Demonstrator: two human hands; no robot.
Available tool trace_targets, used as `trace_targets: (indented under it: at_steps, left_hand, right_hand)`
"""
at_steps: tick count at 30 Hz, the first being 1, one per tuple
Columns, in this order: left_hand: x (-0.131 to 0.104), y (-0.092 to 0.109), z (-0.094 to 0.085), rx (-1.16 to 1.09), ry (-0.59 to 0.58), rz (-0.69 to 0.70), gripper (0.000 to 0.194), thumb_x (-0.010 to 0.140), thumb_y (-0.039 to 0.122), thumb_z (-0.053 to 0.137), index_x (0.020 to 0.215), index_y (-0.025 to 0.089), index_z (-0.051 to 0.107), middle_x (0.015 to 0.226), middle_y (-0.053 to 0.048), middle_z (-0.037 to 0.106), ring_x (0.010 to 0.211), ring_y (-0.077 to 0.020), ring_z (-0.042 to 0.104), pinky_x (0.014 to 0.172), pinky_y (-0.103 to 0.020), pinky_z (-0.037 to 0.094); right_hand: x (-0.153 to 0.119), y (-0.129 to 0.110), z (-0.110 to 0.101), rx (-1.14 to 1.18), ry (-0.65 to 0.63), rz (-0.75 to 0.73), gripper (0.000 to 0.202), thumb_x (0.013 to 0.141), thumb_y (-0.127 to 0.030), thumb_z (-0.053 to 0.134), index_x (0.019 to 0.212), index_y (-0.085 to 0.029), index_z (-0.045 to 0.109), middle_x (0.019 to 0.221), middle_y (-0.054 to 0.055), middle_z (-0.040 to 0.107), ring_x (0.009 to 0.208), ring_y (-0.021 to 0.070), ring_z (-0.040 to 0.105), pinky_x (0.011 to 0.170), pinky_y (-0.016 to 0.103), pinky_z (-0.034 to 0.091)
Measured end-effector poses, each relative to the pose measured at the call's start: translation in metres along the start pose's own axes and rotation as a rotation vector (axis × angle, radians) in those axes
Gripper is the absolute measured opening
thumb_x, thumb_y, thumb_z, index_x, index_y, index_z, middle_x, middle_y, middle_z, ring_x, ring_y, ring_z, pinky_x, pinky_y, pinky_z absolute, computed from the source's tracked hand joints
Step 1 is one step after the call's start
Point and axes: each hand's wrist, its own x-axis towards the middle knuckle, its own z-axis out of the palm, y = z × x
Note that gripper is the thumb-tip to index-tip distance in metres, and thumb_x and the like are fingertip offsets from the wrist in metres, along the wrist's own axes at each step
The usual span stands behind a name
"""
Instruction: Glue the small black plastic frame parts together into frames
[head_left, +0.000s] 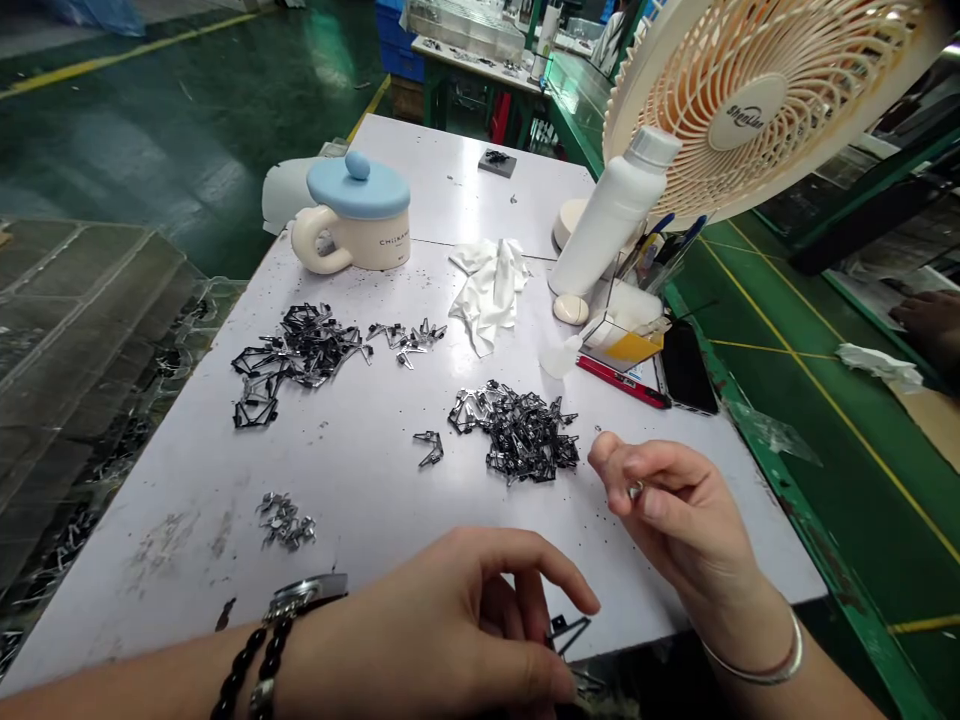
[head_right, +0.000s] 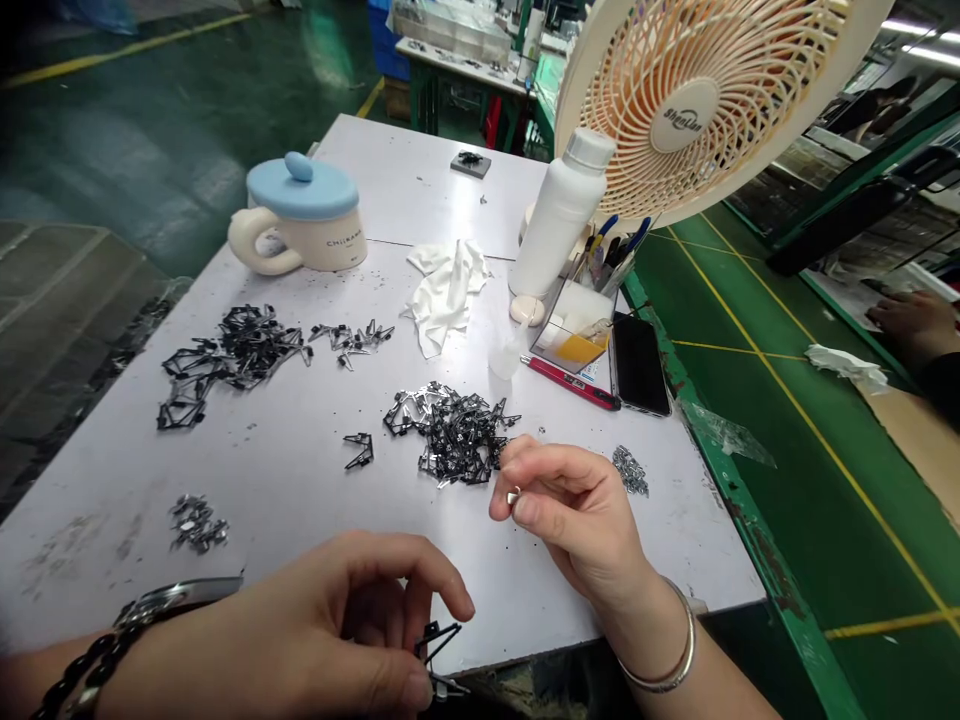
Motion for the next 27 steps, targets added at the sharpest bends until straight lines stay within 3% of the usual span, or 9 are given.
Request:
trace_targets:
  at_steps: [17, 23, 27]
  left_hand:
    - [0.0004, 0.0051, -0.0016, -0.019, 0.012, -0.013, 0.026, 0.076, 0.02, 0.069, 0.101, 0.02, 0.06, 0.064, 0.005, 0.062, 0.058, -0.0066, 0.06, 0.054, -0.013, 0.041]
    - [0.0007, 0.0019, -0.0015, -0.037, 0.021, -0.003, 0.026, 0.076, 0.02, 0.07, 0.1, 0.019, 0.061, 0.064, 0.004, 0.064, 0.057, -0.0068, 0.06, 0.053, -0.013, 0.043]
    - [0.0005, 0.0017, -0.0015, -0.061, 0.016, -0.01, 0.025, 0.076, 0.02, 0.07, 0.1, 0.019, 0.061, 0.064, 0.005, 0.063, 0.058, -0.0063, 0.061, 0.053, -0.012, 0.044]
  right_hand:
    - [0.0003, 0.0051, 0.0018, -0.078, 0.067, -0.017, 0.015, 0.073, -0.022, 0.071, 0.085, -0.028, 0.065, 0.064, 0.0, 0.065, 0.068, 0.0158, 0.057, 0.059, 0.032, 0.046]
    - [-0.0011, 0.0044, 0.0025, -0.113, 0.073, -0.056, 0.014, 0.076, -0.018, 0.068, 0.087, -0.027, 0.067, 0.065, 0.001, 0.064, 0.068, 0.0155, 0.058, 0.06, 0.032, 0.047]
    - [-0.0016, 0.0038, 0.0033, -0.08, 0.071, -0.041, 0.01, 0.079, -0.024, 0.066, 0.088, -0.028, 0.068, 0.065, 0.001, 0.065, 0.069, 0.0151, 0.057, 0.06, 0.03, 0.046]
